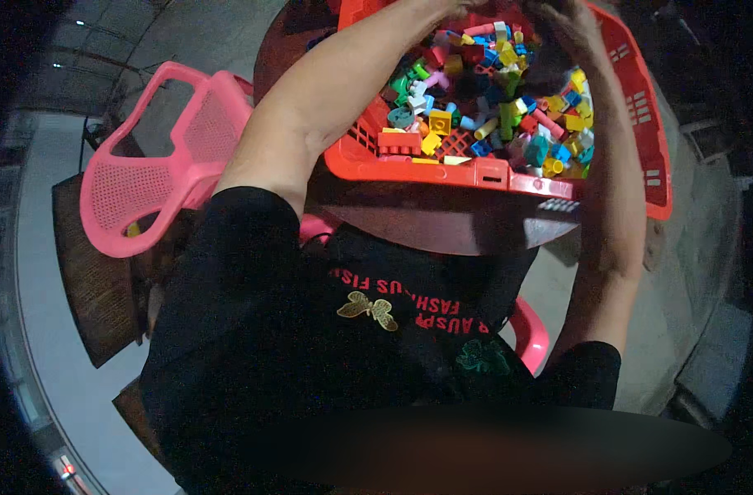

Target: Cleaning plastic building blocks with a cloth while they are in a red bin.

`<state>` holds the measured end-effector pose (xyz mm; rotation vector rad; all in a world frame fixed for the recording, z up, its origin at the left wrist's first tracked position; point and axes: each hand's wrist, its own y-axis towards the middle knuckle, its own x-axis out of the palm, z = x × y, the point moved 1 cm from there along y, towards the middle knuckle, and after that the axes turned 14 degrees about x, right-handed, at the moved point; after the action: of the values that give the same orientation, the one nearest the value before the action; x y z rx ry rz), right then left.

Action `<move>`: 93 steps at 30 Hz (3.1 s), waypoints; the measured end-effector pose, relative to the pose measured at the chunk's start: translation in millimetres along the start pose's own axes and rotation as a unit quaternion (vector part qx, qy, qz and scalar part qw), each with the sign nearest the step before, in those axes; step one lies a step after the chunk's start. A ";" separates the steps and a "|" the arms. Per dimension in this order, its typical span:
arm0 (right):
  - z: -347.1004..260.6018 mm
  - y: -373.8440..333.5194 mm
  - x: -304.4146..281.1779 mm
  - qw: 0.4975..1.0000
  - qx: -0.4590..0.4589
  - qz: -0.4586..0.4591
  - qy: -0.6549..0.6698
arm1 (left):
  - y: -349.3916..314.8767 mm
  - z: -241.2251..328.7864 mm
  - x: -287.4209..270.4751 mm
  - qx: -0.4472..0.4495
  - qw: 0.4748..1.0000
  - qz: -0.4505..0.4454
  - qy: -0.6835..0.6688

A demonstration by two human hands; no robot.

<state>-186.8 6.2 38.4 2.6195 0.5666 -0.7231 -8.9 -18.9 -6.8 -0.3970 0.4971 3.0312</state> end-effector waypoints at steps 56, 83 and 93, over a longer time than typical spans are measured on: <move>41.6 21.1 -9.0 0.956 0.140 0.024 0.257 | -5.0 25.7 18.4 0.252 0.966 0.064 -0.003; 17.1 19.6 -7.3 0.986 -0.045 0.134 0.091 | -2.5 -6.7 36.0 0.244 0.965 0.090 0.020; 27.3 19.6 -4.8 0.887 0.131 -0.046 0.440 | -17.9 51.1 18.0 0.409 0.888 0.141 0.157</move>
<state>-192.4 -23.9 23.7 3.1059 0.8725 0.4795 -37.3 14.4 29.9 -0.7867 1.8840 2.6241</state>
